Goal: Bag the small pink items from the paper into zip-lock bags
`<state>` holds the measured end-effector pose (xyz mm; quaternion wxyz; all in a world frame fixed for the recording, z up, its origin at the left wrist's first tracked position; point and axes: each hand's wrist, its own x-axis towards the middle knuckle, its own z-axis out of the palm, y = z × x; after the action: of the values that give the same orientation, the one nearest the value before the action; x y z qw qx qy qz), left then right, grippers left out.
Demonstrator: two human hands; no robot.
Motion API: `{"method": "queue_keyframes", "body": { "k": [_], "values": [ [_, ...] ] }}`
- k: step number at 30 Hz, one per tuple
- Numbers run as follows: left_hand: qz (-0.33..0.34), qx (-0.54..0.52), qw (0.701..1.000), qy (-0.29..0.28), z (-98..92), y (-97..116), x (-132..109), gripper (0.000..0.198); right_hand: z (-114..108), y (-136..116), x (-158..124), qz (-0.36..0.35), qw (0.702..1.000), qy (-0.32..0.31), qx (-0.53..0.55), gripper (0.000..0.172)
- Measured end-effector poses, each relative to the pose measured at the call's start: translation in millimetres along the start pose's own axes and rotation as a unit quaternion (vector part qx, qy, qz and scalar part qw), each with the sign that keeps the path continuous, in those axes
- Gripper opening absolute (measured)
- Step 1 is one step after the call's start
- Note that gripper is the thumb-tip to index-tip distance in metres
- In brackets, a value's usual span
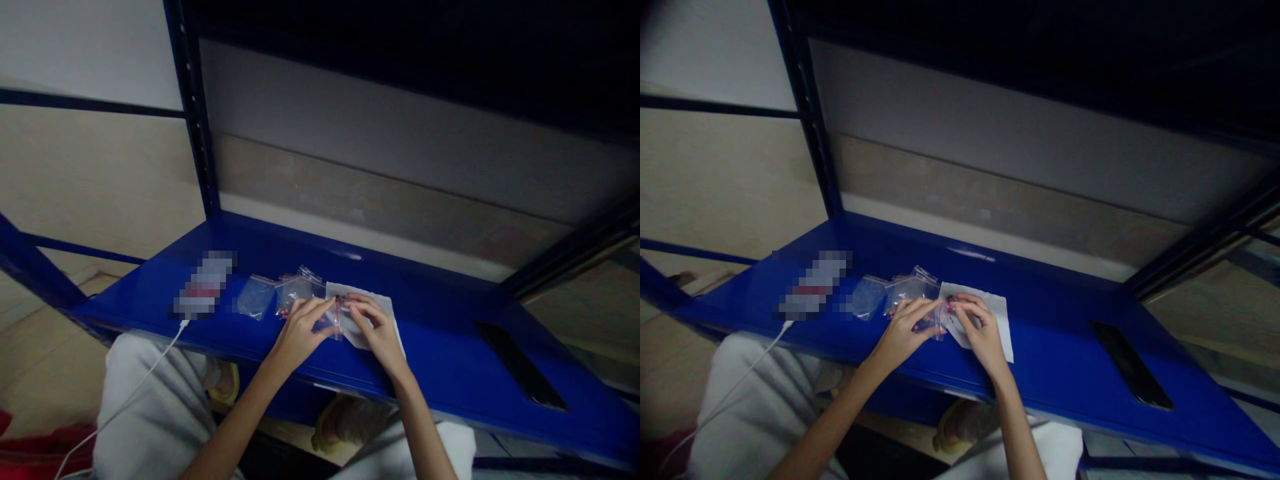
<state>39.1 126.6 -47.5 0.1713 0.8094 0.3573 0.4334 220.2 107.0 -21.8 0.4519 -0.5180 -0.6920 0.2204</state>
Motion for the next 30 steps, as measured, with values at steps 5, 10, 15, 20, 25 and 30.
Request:
{"method": "queue_keyframes", "body": {
  "k": [5,10,15,20,25,30],
  "values": [
    [-0.013,-0.012,1.000,0.005,-0.8,-0.1,1.8,0.049,-11.4,26.6,12.4,-0.028,0.984,0.038,-0.173,0.021],
    [-0.015,-0.018,1.000,0.008,-3.8,3.6,2.5,0.049,-5.0,26.1,20.2,-0.011,0.965,0.031,-0.260,0.020],
    [-0.012,-0.018,1.000,0.012,-3.9,3.6,2.1,0.051,-0.2,33.0,20.3,-0.002,0.965,0.048,-0.258,0.017],
    [-0.006,-0.011,1.000,0.006,-2.3,2.4,2.3,0.049,-3.2,26.0,16.5,0.009,0.983,0.070,-0.167,0.018],
    [-0.011,0.003,1.000,0.007,-2.0,3.1,3.5,0.047,-1.1,-9.2,4.1,-0.028,0.998,0.036,-0.047,0.010],
    [0.022,0.026,0.999,-0.013,-2.0,3.8,3.5,0.046,12.7,-21.5,-1.7,-0.062,0.997,-0.021,-0.037,0.005]
  ]
}}
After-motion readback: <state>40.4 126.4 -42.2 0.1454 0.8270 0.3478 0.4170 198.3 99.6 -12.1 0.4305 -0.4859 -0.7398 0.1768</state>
